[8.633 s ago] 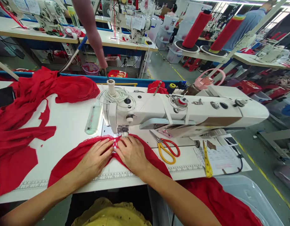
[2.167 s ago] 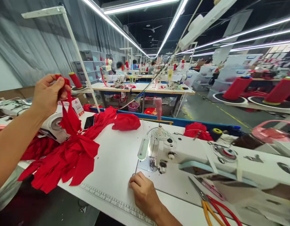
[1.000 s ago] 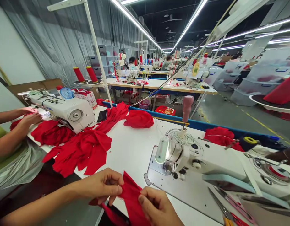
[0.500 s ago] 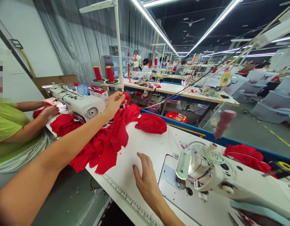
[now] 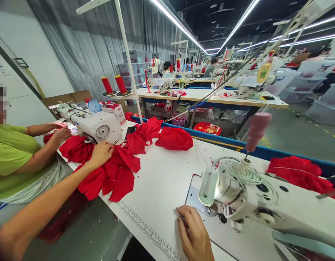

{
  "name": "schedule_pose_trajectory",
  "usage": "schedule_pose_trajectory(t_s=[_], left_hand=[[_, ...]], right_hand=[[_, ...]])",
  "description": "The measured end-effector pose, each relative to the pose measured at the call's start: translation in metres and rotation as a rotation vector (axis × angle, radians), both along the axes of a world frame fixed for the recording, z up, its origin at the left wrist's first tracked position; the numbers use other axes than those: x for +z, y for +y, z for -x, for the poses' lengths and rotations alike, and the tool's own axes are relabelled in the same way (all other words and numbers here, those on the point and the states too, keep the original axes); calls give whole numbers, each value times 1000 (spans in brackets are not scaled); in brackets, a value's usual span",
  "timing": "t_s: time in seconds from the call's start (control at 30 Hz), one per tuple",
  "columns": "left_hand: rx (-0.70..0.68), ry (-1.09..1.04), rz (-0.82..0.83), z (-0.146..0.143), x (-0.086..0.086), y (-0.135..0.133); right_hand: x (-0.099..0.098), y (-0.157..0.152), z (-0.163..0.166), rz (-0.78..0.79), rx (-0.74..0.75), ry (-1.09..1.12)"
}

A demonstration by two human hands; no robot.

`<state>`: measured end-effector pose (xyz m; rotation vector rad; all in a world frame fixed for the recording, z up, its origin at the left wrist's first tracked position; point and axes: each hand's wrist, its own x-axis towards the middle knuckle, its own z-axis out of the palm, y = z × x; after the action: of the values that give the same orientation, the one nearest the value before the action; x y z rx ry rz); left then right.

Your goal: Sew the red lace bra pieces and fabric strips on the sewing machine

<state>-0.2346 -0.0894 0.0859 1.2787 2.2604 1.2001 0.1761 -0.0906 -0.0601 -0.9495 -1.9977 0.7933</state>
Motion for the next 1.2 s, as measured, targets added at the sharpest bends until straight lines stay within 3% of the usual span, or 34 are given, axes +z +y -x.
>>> schedule_pose_trajectory(t_s=[0.1,0.23,0.37,0.47,0.57,0.67,0.77,0.8,0.87,0.9,0.97,1.07,1.2], left_hand=[[-88,-163,52,-29,16,-2],[-337,-469,119,-116,26,-10],[-511,-1126,87,-215,25,-27],[-527,-1315,92,-259,27,-30],[-395,-1318,-1,-263,34,-17],[-158,-1244,-142,-239,30,4],[-70,-1077,-269,-204,4,15],[-90,-1006,-254,-193,-9,16],[-142,-805,-53,-176,-35,11],[-148,-632,70,-170,-47,7],[-152,-214,163,-165,-64,-3],[-312,265,-37,-178,-78,-17],[-820,525,-279,-215,-95,-25]], right_hand=[[8,2,-1,25,51,18],[34,-3,0,76,158,76],[72,-15,11,249,240,157],[88,-23,13,473,432,229],[87,-31,-4,770,607,258],[81,-33,-42,969,477,275],[77,-26,-82,1040,214,249],[76,-22,-92,1038,143,218],[73,-17,-105,1022,31,133],[72,-16,-108,1012,-6,89],[70,-15,-109,999,-42,29],[69,-15,-107,1008,-24,13],[70,-14,-106,1034,-17,9]])
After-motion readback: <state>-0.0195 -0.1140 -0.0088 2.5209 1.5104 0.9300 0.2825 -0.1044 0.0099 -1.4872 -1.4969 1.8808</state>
